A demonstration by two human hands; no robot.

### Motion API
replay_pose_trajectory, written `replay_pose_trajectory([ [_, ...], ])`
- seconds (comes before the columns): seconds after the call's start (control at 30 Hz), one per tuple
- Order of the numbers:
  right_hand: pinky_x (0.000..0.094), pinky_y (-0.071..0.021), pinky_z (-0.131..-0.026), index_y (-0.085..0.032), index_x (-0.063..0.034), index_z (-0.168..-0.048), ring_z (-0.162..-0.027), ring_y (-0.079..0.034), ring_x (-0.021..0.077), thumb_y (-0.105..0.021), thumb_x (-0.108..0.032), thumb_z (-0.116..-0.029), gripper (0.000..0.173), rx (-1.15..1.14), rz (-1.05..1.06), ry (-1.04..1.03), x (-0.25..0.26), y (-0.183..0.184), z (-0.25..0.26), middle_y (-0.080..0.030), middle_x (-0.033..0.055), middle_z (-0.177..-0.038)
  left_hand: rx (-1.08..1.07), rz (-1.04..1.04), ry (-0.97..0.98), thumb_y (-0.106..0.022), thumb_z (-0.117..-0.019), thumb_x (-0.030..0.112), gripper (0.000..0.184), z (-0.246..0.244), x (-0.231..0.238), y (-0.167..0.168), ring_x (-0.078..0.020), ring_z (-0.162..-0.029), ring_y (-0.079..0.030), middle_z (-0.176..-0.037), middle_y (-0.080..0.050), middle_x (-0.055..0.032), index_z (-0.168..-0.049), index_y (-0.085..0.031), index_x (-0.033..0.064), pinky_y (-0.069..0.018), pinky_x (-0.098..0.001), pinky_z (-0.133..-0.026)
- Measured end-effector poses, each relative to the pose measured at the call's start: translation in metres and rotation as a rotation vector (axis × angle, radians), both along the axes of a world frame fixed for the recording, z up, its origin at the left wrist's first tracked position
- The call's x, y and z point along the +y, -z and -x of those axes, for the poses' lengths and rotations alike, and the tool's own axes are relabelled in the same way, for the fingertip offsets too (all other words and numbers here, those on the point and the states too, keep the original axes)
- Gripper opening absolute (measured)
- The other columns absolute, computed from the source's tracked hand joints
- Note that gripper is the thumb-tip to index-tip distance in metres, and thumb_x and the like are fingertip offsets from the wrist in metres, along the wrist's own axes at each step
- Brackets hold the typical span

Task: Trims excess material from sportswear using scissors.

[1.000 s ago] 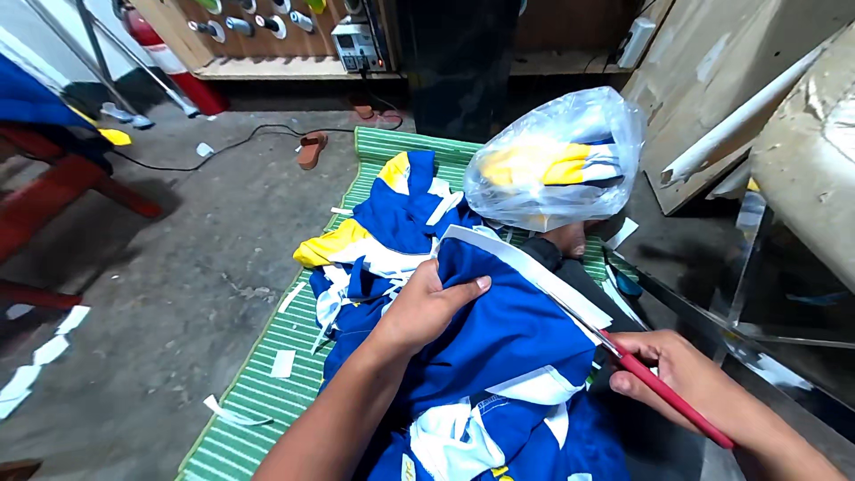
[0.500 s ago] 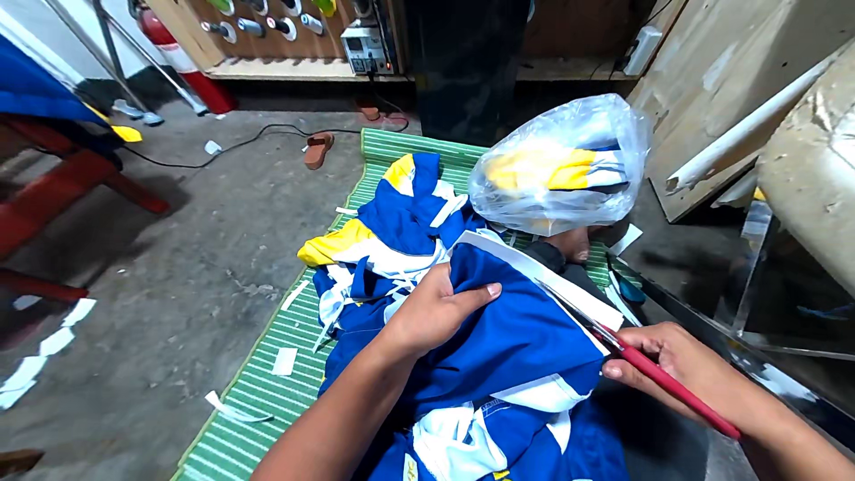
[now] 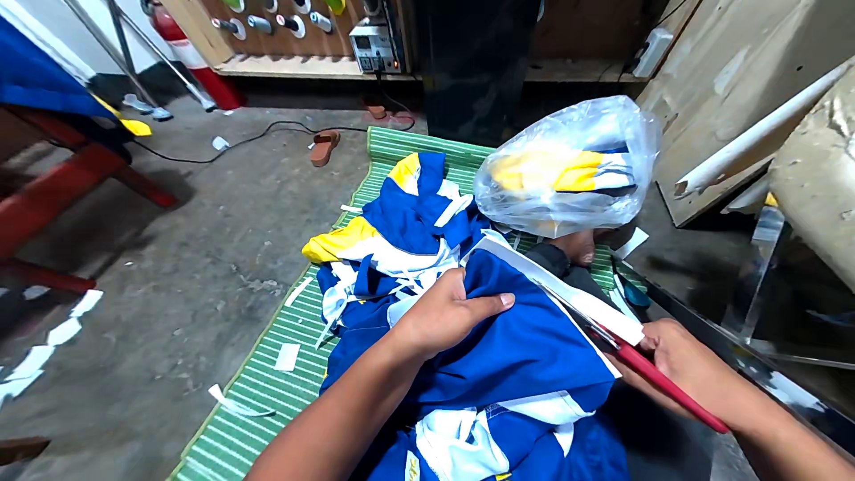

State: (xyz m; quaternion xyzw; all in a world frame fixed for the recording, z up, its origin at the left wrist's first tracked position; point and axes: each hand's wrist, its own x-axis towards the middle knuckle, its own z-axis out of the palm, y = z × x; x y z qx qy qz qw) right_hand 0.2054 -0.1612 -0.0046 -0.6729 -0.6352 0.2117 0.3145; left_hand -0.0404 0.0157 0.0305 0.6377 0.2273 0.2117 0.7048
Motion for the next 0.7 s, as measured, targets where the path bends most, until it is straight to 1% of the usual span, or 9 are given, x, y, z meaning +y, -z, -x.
replay_pose_trajectory([
  [0.07, 0.0117, -0.0350, -0.047, -0.062, -0.0145, -0.066, -0.052, -0.045, -0.0133, -0.062, -0.051, -0.0879, 0.042, -0.013, -0.027, -0.013, 0.002, 0.001, -0.001, -0.050, -0.0136, -0.056, 0.011, 0.022, 0.006, -0.062, -0.0939, -0.005, 0.012, 0.000, 0.000, -0.001, -0.0042, -0.087, -0.070, -0.089, -0.073, 0.0010, -0.100, -0.067, 0.0046, -0.0587, -0.0250, -0.084],
  [0.13, 0.0138, -0.0384, -0.050, -0.065, -0.0129, -0.072, -0.055, -0.048, -0.0111, -0.060, -0.051, -0.0875, 0.042, -0.052, -0.044, -0.015, 0.003, 0.002, 0.000, -0.053, -0.0112, -0.059, 0.018, 0.038, 0.025, -0.063, -0.0939, -0.005, 0.013, -0.001, -0.001, -0.002, -0.0039, -0.089, -0.070, -0.091, -0.073, 0.0010, -0.102, -0.066, 0.0041, -0.0584, -0.0246, -0.086],
  [0.17, 0.0147, -0.0392, -0.051, -0.066, -0.0123, -0.073, -0.056, -0.049, -0.0103, -0.060, -0.051, -0.0877, 0.042, -0.061, -0.053, -0.011, 0.004, 0.003, 0.001, -0.054, -0.0103, -0.059, 0.020, 0.046, 0.028, -0.063, -0.0941, -0.005, 0.013, -0.002, -0.001, -0.002, -0.0039, -0.089, -0.070, -0.092, -0.073, 0.0011, -0.102, -0.066, 0.0039, -0.0583, -0.0244, -0.086],
  [0.27, 0.0145, -0.0384, -0.049, -0.066, -0.0128, -0.070, -0.054, -0.048, -0.0112, -0.060, -0.052, -0.0894, 0.044, -0.048, -0.064, 0.018, 0.007, 0.003, 0.004, -0.054, -0.0110, -0.057, 0.009, 0.057, 0.028, -0.062, -0.0937, -0.006, 0.013, -0.001, 0.000, -0.002, -0.0041, -0.088, -0.070, -0.091, -0.073, 0.0008, -0.101, -0.066, 0.0039, -0.0585, -0.0246, -0.085],
  [0.37, 0.0142, -0.0359, -0.047, -0.063, -0.0135, -0.065, -0.052, -0.046, -0.0119, -0.060, -0.052, -0.0889, 0.046, -0.045, -0.065, 0.046, 0.008, 0.003, 0.007, -0.051, -0.0118, -0.055, 0.014, 0.058, 0.032, -0.062, -0.0944, -0.005, 0.012, 0.000, 0.000, -0.002, -0.0041, -0.088, -0.070, -0.091, -0.073, 0.0014, -0.101, -0.066, 0.0047, -0.0586, -0.0246, -0.085],
  [0.47, 0.0157, -0.0398, -0.049, -0.063, -0.0126, -0.068, -0.054, -0.049, -0.0091, -0.060, -0.055, -0.0900, 0.048, -0.060, -0.088, 0.007, 0.010, 0.004, 0.005, -0.053, -0.0096, -0.057, 0.012, 0.059, 0.063, -0.062, -0.0941, -0.005, 0.012, -0.001, 0.000, -0.001, -0.0039, -0.088, -0.070, -0.091, -0.073, 0.0016, -0.101, -0.066, 0.0048, -0.0586, -0.0249, -0.085],
  [0.5, 0.0168, -0.0403, -0.050, -0.062, -0.0123, -0.068, -0.055, -0.049, -0.0078, -0.059, -0.054, -0.0901, 0.047, -0.064, -0.094, -0.010, 0.011, 0.003, 0.005, -0.053, -0.0085, -0.057, 0.017, 0.063, 0.071, -0.063, -0.0943, -0.004, 0.012, -0.002, -0.001, 0.000, -0.0037, -0.088, -0.069, -0.091, -0.073, 0.0017, -0.101, -0.066, 0.0049, -0.0586, -0.0248, -0.085],
  [0.6, 0.0161, -0.0386, -0.050, -0.062, -0.0129, -0.067, -0.054, -0.048, -0.0090, -0.059, -0.052, -0.0907, 0.046, -0.052, -0.097, -0.005, 0.015, 0.002, 0.007, -0.052, -0.0093, -0.056, 0.020, 0.064, 0.070, -0.062, -0.0945, -0.004, 0.012, -0.003, -0.001, -0.001, -0.0036, -0.088, -0.069, -0.091, -0.073, 0.0020, -0.100, -0.067, 0.0053, -0.0584, -0.0245, -0.085],
  [0.7, 0.0155, -0.0392, -0.049, -0.062, -0.0121, -0.065, -0.053, -0.048, -0.0097, -0.061, -0.053, -0.0904, 0.048, -0.044, -0.091, 0.024, 0.016, 0.000, 0.009, -0.053, -0.0094, -0.055, 0.017, 0.070, 0.062, -0.062, -0.0948, -0.004, 0.012, -0.001, 0.000, -0.001, -0.0037, -0.088, -0.069, -0.091, -0.073, 0.0021, -0.100, -0.067, 0.0054, -0.0583, -0.0246, -0.085],
])
